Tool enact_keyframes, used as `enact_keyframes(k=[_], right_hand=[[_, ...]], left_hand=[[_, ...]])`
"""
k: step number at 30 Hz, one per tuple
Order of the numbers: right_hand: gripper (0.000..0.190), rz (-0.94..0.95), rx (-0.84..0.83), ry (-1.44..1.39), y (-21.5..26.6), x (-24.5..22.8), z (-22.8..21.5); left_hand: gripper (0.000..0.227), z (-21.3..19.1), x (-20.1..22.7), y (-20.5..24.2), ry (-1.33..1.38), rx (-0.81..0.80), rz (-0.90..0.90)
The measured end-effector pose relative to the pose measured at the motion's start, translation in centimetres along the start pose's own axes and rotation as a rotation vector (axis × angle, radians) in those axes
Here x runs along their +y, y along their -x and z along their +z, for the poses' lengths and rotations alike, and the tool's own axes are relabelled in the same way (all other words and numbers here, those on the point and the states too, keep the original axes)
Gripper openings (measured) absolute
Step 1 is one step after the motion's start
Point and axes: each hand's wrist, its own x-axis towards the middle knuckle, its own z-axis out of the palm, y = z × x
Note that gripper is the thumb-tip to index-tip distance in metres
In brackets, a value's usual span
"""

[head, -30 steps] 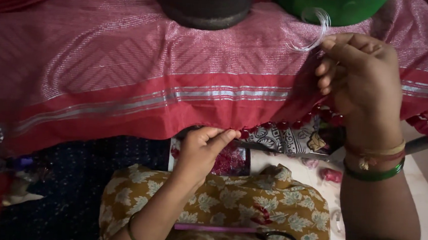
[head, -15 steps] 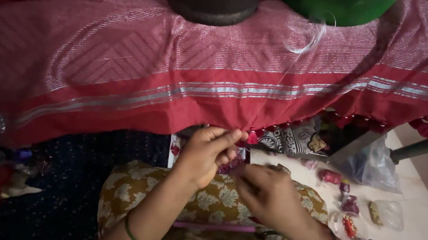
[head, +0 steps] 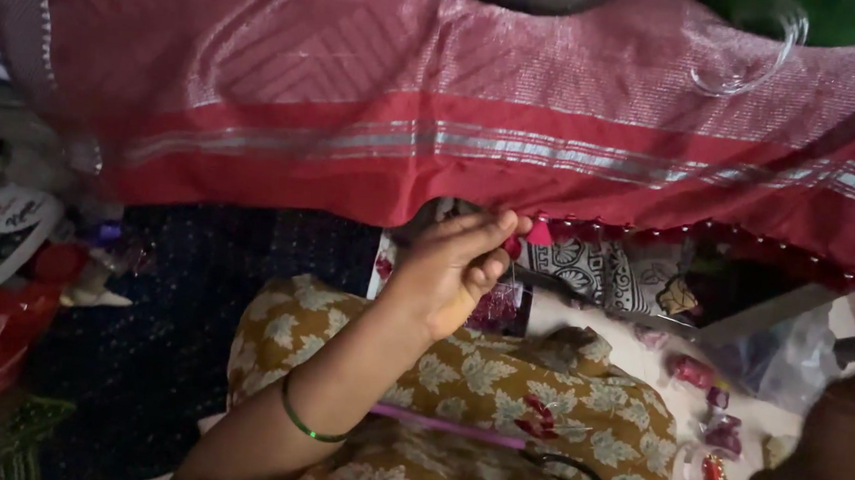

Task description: Adding decorative beads and tassels to the edge of a red cloth using a needle, thread, and scissors.

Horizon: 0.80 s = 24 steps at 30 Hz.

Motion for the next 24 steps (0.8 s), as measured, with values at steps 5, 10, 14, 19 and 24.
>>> enact_keyframes(k=[5,10,14,19,24], right_hand=[[0.003,0.090,0.057,0.519,-0.8,0.3,3.8],[0.034,0.102,-0.311,0.807,-4.0,1.7,10.0],[0.050,-0.079,-0.550,0.986,-4.9,2.6,11.4],[0.053,0.067,-0.492,0.979,-3.5,2.4,10.3],[0.053,0.206,-0.366,0.896,-1.7,2.0,8.4]], left_hand=[[0.019,1.5,-0.6,1.2,-0.209,0.032,0.025],[0.021,1.8,-0.7,1.9,-0.222,-0.016,0.018],[0.022,3.4,0.5,3.0,-0.138,0.057,-0.066],[0.020,1.1,-0.2,2.1,-0.209,-0.003,0.014],[0.019,1.2,0.7,2.1,-0.191,-0.001,0.032]])
